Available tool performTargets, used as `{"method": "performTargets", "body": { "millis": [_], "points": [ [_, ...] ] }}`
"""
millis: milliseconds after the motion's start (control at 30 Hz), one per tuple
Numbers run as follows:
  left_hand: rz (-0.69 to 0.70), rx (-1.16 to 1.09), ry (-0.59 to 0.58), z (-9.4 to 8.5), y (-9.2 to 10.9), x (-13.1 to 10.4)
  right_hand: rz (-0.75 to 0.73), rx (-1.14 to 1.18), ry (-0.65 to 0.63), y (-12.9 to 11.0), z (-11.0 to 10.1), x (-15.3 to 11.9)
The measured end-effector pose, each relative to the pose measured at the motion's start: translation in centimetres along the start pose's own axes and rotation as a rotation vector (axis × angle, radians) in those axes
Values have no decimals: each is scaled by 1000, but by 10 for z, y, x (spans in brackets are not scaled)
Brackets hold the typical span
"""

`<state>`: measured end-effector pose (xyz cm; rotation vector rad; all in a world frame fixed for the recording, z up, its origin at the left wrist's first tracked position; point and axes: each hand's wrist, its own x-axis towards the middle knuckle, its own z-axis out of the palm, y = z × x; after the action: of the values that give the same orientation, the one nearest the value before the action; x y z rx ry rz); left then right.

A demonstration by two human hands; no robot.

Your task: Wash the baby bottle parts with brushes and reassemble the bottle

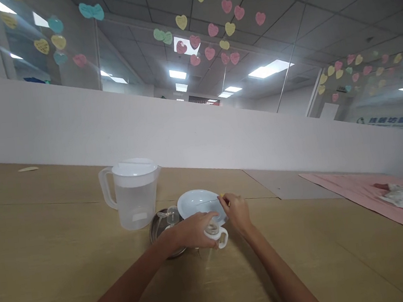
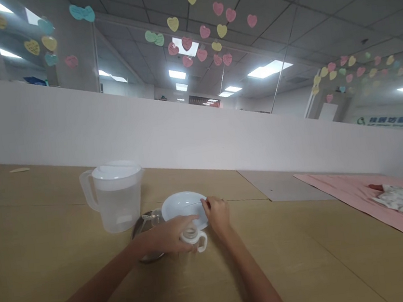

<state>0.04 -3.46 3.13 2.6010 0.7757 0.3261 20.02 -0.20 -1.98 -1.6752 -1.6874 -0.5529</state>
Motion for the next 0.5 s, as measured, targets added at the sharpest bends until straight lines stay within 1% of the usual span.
{"method": "performTargets", "body": {
  "millis": [67,133,233,300,333,400,500],
  "points": [
    [-1,-27,10,-9,-3,-2,-15,-23,-14,-6,-2,17],
    [-35,-63,48,-24,-10,-5,-10,-27,-36,-14,-1,31],
    [-83,-60,128,-49,-28,-10,17,10,-45,-25,3,47],
    [-168,20,116,-59,-42,-14,54,73,-52,-32,7,53],
    [-233,72,95,-61,-50,-16,75,115,-69,-35,9,55],
    [-367,165,61,-57,-64,-19,105,201,-138,-40,13,56],
    [-465,197,80,-41,-83,-21,78,261,-278,-48,17,54]
  ]
}}
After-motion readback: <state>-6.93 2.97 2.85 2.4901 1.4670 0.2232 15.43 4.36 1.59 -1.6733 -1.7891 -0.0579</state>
